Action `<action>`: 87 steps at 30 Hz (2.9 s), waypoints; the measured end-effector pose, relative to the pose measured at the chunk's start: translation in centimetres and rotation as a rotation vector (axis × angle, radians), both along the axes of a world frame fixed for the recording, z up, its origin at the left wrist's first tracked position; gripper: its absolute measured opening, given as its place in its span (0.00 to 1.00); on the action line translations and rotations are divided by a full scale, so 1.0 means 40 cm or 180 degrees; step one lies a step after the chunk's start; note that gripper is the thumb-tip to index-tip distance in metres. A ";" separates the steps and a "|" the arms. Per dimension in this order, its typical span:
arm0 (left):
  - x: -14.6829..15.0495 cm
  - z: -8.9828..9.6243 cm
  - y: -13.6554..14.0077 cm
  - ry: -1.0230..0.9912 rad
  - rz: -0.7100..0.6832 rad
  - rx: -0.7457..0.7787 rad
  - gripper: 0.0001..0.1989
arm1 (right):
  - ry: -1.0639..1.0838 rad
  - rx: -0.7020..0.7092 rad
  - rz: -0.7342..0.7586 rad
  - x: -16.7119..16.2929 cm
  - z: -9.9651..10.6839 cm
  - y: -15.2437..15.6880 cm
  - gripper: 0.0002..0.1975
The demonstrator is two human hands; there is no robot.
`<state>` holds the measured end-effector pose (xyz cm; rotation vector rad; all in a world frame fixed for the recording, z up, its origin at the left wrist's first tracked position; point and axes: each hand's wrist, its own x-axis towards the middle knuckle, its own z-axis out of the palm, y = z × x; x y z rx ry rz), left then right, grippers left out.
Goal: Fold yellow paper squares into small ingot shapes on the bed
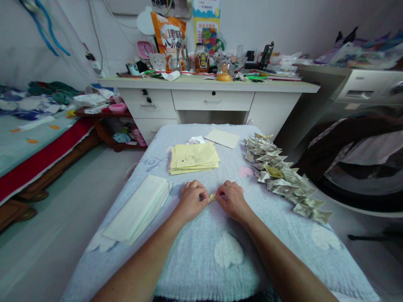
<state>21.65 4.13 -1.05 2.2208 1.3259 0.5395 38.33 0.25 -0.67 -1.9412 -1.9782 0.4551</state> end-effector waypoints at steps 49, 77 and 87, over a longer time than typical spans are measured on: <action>-0.004 0.007 0.017 -0.0038 -0.0554 -0.0048 0.08 | -0.0480 0.0562 -0.0262 -0.026 -0.019 -0.011 0.20; -0.004 0.002 0.017 -0.0022 -0.0540 -0.0026 0.06 | -0.0110 0.0097 0.0003 0.005 -0.011 0.001 0.19; 0.000 0.007 0.014 -0.0011 -0.0519 -0.0004 0.06 | -0.0367 0.0311 -0.0043 -0.004 -0.031 0.001 0.24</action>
